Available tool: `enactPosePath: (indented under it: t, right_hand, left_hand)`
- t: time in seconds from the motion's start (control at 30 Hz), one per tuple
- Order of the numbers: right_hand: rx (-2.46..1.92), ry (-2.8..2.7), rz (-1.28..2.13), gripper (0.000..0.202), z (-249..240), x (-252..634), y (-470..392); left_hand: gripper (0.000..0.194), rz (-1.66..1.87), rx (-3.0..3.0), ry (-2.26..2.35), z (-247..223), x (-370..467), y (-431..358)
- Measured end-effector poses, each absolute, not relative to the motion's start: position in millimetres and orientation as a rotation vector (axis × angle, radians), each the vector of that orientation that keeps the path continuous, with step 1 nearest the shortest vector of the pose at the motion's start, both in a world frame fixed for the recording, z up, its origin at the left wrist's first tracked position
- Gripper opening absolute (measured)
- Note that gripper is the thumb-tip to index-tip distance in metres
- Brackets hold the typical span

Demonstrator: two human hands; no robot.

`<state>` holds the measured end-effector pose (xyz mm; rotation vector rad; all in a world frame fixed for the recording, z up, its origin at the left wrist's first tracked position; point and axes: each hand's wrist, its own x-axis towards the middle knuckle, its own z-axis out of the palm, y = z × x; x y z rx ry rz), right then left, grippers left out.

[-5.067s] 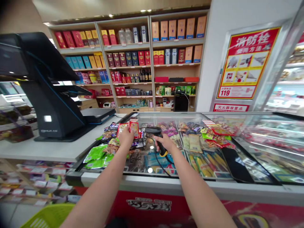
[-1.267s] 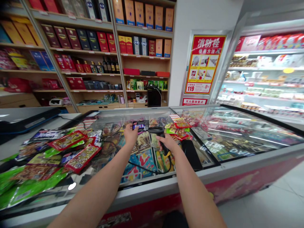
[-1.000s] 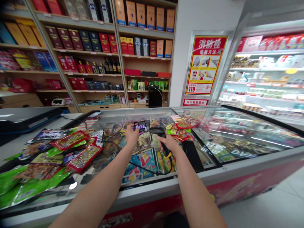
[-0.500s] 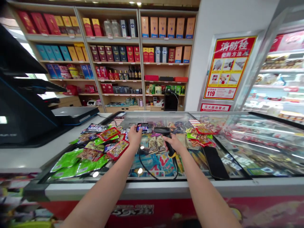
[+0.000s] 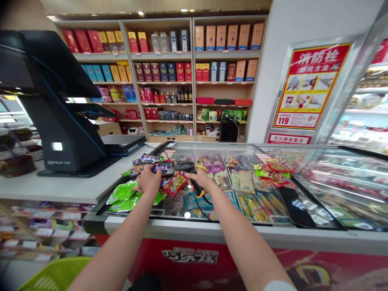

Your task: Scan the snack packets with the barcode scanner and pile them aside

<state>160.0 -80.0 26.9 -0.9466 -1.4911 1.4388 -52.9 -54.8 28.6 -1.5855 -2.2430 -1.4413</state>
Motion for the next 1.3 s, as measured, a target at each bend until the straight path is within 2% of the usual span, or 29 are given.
enactPosePath:
  t: [0.07,0.13,0.27,0.57,0.83,1.07,1.3]
  right_hand:
    - [-0.937,-1.498,1.464,0.040,23,147,-78]
    - [-0.952,-1.502,1.479,0.042,18,137,-77]
    - [-0.969,-1.499,1.489,0.042,12,130,-75]
    - [-0.963,-1.420,1.440,0.036,14,146,-81]
    - [-1.009,-1.344,1.362,0.034,18,181,-91]
    - [-1.083,-1.236,1.112,0.041,21,248,-103]
    - [-1.104,-0.915,0.870,0.045,18,340,-134]
  left_hand:
    - [0.043,-1.390,-1.521,-2.201,27,-59,-58]
    - [0.050,-1.336,-1.558,-2.130,24,-61,-59]
    - [0.027,-1.136,-1.803,-2.054,19,-59,-59]
    - [0.026,-0.897,-1.938,-2.039,14,-48,-66]
    - [0.023,-1.021,-1.877,-1.929,18,-30,-66]
    - [0.023,-1.179,-2.086,-1.798,25,45,-64]
    - [0.040,-1.195,-2.635,-1.486,21,181,-56]
